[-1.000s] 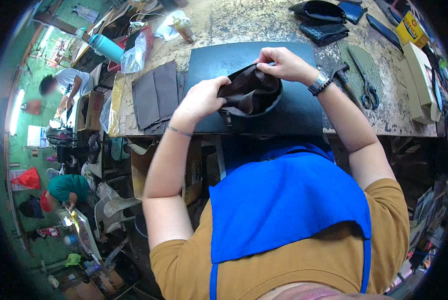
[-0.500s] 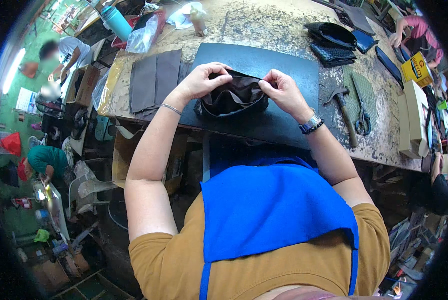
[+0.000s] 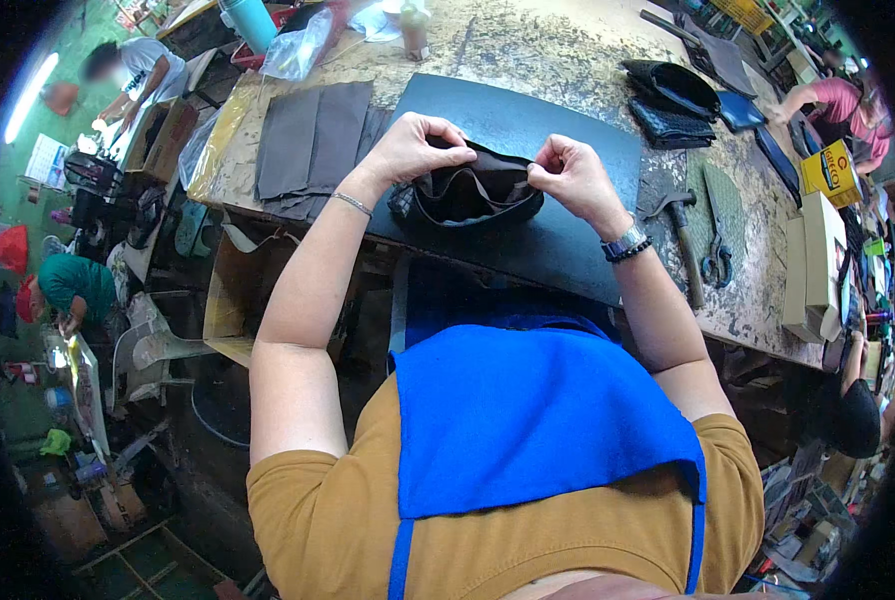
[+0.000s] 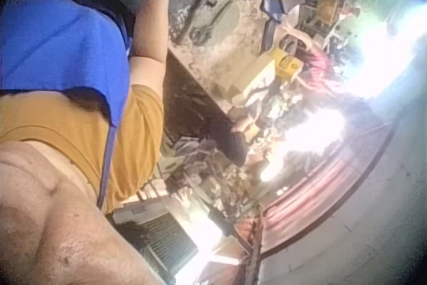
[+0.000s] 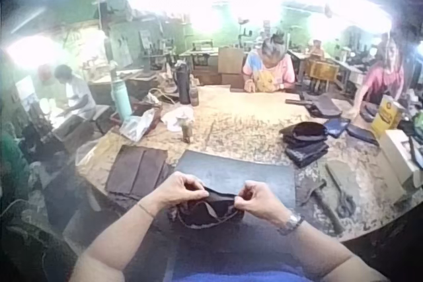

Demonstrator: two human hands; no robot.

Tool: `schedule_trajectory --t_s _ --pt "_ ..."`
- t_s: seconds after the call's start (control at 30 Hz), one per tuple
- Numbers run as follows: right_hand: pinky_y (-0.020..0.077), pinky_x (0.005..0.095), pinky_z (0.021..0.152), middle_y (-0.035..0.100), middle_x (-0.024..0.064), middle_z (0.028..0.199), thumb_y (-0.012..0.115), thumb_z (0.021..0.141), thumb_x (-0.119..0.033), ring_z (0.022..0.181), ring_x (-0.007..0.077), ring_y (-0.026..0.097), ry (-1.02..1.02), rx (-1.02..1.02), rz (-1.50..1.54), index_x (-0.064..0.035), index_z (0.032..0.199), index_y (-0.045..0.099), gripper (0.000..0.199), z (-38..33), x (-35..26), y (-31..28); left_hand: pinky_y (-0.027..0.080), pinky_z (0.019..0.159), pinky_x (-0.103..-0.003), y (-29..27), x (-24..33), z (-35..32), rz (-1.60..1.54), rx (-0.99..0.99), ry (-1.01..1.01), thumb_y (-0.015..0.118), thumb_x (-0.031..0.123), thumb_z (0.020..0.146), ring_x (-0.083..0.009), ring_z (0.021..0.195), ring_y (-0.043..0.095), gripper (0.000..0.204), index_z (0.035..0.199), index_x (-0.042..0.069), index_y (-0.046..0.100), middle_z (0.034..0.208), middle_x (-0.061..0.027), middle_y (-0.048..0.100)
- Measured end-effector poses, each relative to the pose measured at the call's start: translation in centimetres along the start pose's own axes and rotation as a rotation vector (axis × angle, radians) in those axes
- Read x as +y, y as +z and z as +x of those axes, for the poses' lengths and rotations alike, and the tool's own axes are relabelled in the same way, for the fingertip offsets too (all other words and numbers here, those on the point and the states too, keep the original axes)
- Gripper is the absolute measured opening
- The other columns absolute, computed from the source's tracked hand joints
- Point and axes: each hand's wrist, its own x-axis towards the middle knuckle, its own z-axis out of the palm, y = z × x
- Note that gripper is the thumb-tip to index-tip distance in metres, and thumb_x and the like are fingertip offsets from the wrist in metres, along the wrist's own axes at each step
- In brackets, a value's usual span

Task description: The person is assembling a leather bag by fitting a lining into the leather shell and checking for alignment.

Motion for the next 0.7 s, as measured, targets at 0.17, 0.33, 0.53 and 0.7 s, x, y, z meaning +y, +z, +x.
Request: schedule_trajectory --t_s 0.17,0.33,0.53,0.7 --pt "0.0462 0.0224 0.058 0.066 0.0011 0.075 0.071 0.084 -0.019 0.064 0.0053 0.056 0.023 -0.008 0.143 0.0 0.087 0.068 0.019 0.1 -0.3 0.2 0.048 0.081 -0.028 0.3 0.4 -0.4 -0.012 0.045 0.013 0.081 0.015 0.075 -0.0123 0.083 0.061 0.015 0.079 0.003 0.074 0.087 -0.0049 0.069" --pt "0.0437 0.0205 0.056 0.067 0.001 0.073 0.071 0.087 -0.023 0.061 0.0045 0.055 0.096 -0.074 0.167 0.0005 0.094 0.072 0.025 0.2 -0.2 -0.4 0.047 0.083 -0.029 0.2 0.1 -0.3 -0.039 0.057 0.04 0.081 0.015 0.075 -0.0131 0.087 0.061 0.014 0.078 0.003 0.074 0.09 -0.0058 0.069" --pt "0.0434 0.0206 0.055 0.066 0.0008 0.071 0.071 0.086 -0.023 0.061 0.0042 0.055 0.073 -0.089 0.115 0.0014 0.092 0.073 0.025 0.6 -0.5 -0.7 0.046 0.083 -0.027 -0.2 -0.4 0.3 -0.047 0.015 -0.091 0.081 0.016 0.075 -0.0121 0.088 0.059 0.015 0.078 0.004 0.073 0.091 -0.0048 0.067" --pt "0.0458 0.0234 0.056 0.066 0.0017 0.069 0.07 0.086 -0.024 0.061 0.0059 0.056 0.015 -0.065 0.021 0.0016 0.092 0.072 0.027 1.3 0.8 -0.7 0.047 0.067 -0.021 0.1 -0.1 0.4 -0.051 0.051 -0.157 0.081 0.02 0.077 -0.0056 0.071 0.057 0.017 0.08 0.005 0.073 0.078 0.0024 0.066"
